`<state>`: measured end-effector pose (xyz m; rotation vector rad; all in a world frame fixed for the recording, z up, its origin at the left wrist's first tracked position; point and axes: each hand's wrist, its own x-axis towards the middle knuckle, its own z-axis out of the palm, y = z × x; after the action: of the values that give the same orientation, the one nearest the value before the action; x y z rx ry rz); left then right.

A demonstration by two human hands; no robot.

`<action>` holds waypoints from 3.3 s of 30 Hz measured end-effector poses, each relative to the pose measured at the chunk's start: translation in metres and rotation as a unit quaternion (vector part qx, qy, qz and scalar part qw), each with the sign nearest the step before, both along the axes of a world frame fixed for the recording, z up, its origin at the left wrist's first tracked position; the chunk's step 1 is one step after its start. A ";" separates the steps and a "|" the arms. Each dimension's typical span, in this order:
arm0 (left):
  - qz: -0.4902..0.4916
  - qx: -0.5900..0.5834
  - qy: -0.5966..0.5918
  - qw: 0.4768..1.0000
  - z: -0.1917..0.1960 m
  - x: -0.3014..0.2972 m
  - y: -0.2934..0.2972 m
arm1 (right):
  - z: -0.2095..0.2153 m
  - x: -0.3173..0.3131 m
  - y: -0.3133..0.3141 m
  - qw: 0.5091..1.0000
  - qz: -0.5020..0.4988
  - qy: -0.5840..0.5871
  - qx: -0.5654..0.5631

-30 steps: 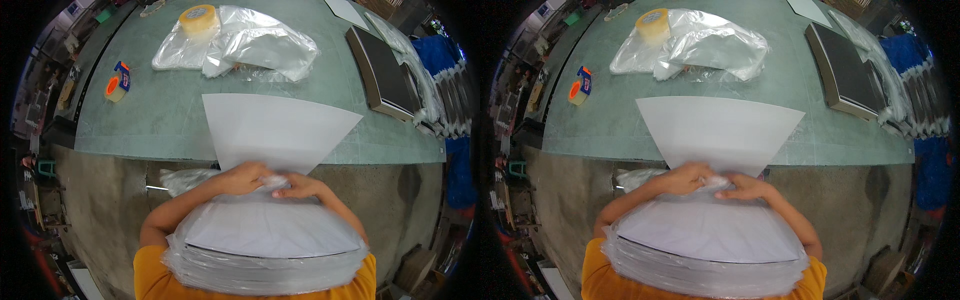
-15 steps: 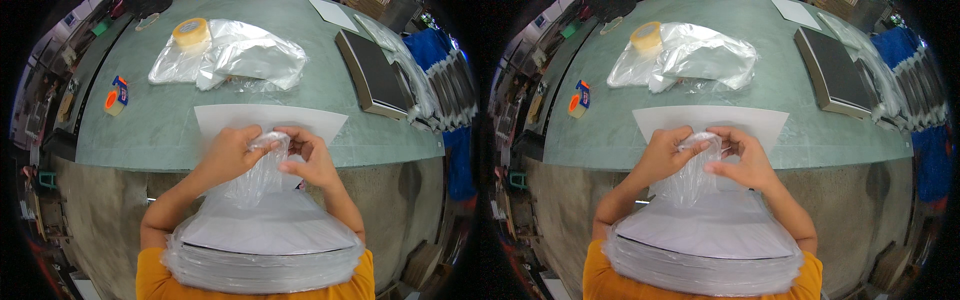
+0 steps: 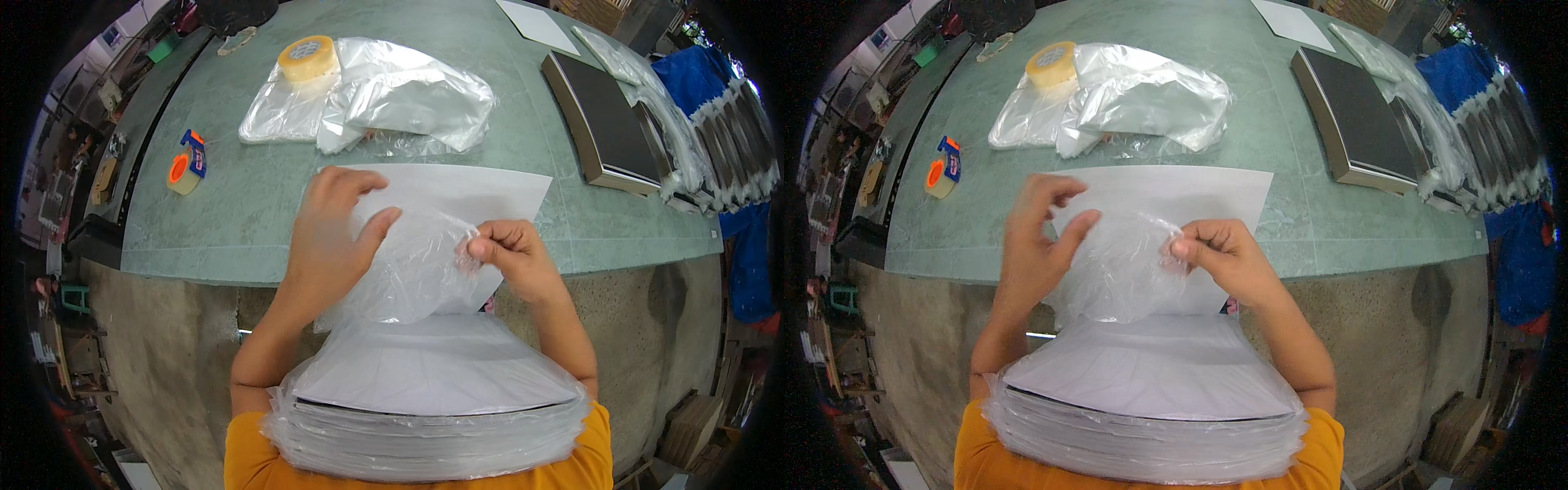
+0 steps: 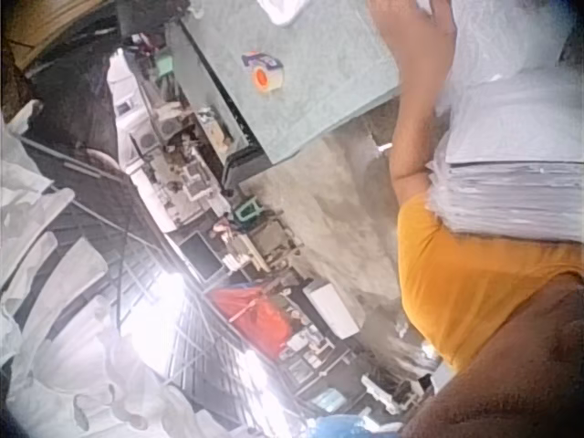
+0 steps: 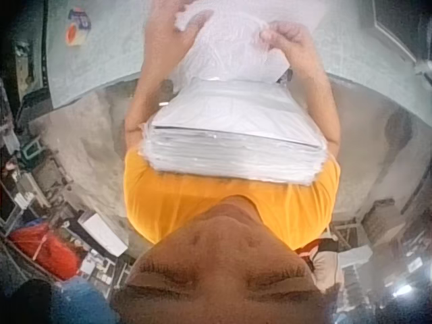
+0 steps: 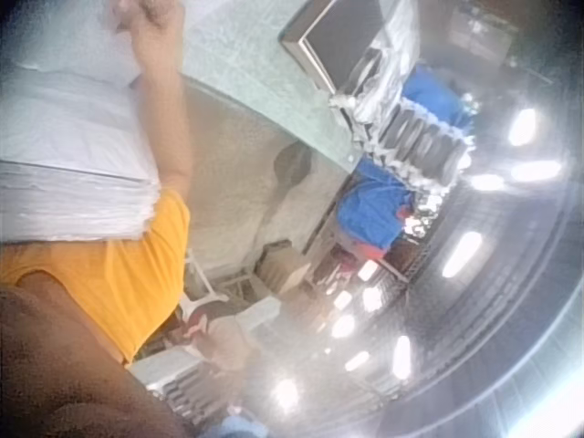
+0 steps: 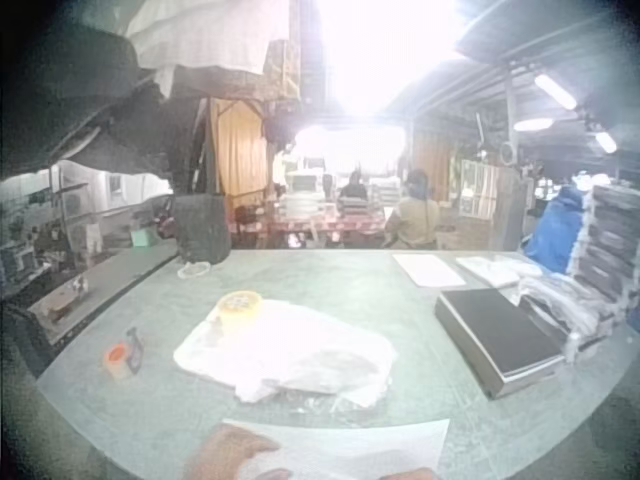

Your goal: The person wraps individual black boards in plastic sheets and places them onto a stack.

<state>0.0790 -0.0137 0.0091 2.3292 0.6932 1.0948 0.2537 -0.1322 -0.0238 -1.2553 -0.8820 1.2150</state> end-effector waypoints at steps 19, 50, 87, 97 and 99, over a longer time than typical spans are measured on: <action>-0.181 -0.247 0.055 0.951 0.012 -0.018 -0.021 | -0.024 -0.019 0.000 0.985 0.076 0.153 0.037; -0.178 -0.279 -0.024 0.943 -0.021 -0.011 -0.017 | -0.018 -0.013 -0.001 0.996 0.074 -0.001 -0.049; 0.075 -0.220 -0.196 0.953 -0.012 -0.059 0.033 | -0.036 0.014 -0.014 0.982 0.065 0.166 0.068; -0.254 -0.356 0.060 0.897 -0.015 -0.026 -0.022 | 0.052 -0.015 0.012 0.916 -0.158 -0.102 0.354; -0.248 -0.345 0.046 0.904 0.014 -0.016 -0.029 | 0.044 -0.017 0.009 0.922 -0.111 -0.238 0.285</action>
<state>0.0630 -0.0426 0.0226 1.7839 0.3868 0.4105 0.2369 -0.1229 0.0199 -1.1323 -1.2928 0.4117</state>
